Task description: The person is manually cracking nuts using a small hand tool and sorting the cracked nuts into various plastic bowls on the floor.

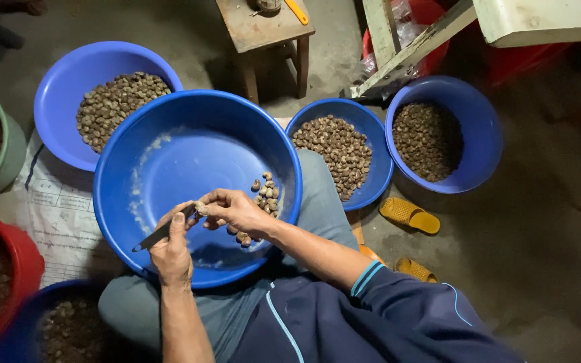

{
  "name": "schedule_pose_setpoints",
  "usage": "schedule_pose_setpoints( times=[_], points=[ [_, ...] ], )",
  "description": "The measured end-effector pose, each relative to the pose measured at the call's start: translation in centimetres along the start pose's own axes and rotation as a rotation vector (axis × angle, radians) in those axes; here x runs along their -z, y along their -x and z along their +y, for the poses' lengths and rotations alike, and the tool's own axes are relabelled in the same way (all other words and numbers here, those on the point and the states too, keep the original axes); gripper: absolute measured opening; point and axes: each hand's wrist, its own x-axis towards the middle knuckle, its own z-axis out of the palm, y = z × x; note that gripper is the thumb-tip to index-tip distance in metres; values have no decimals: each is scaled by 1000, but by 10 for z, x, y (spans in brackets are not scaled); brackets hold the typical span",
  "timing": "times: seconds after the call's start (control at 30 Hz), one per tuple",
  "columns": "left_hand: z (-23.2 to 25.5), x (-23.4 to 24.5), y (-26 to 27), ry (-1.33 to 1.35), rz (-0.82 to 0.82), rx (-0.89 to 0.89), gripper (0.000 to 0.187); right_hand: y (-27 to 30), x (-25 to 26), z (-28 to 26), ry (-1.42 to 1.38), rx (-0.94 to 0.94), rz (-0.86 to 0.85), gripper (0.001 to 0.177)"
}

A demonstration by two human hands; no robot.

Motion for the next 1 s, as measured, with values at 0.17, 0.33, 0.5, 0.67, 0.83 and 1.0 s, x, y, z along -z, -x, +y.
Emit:
schedule_pose_setpoints(
  times=[0.17, 0.33, 0.5, 0.67, 0.83, 1.0],
  points=[
    [15, -10, 2, 11, -1, 11, 21, 3, -3, -7, 8, 11, -5, 34],
    [13, -10, 3, 60, -11, 23, 20, 0, -2, -3, -32, 11, 20, 33],
    [12, -9, 3, 67, 1, 7, 20, 5, -7, -13, 10, 33, 13, 32],
    [19, -12, 4, 77, 17, 5, 19, 2, -4, -7, 4, 40, 9, 33],
    [14, -11, 5, 77, 16, 7, 19, 4, -4, -8, 5, 44, 14, 32],
    [13, -9, 4, 51, -21, 3, 18, 3, -2, -6, -2, 47, 26, 33]
  ],
)
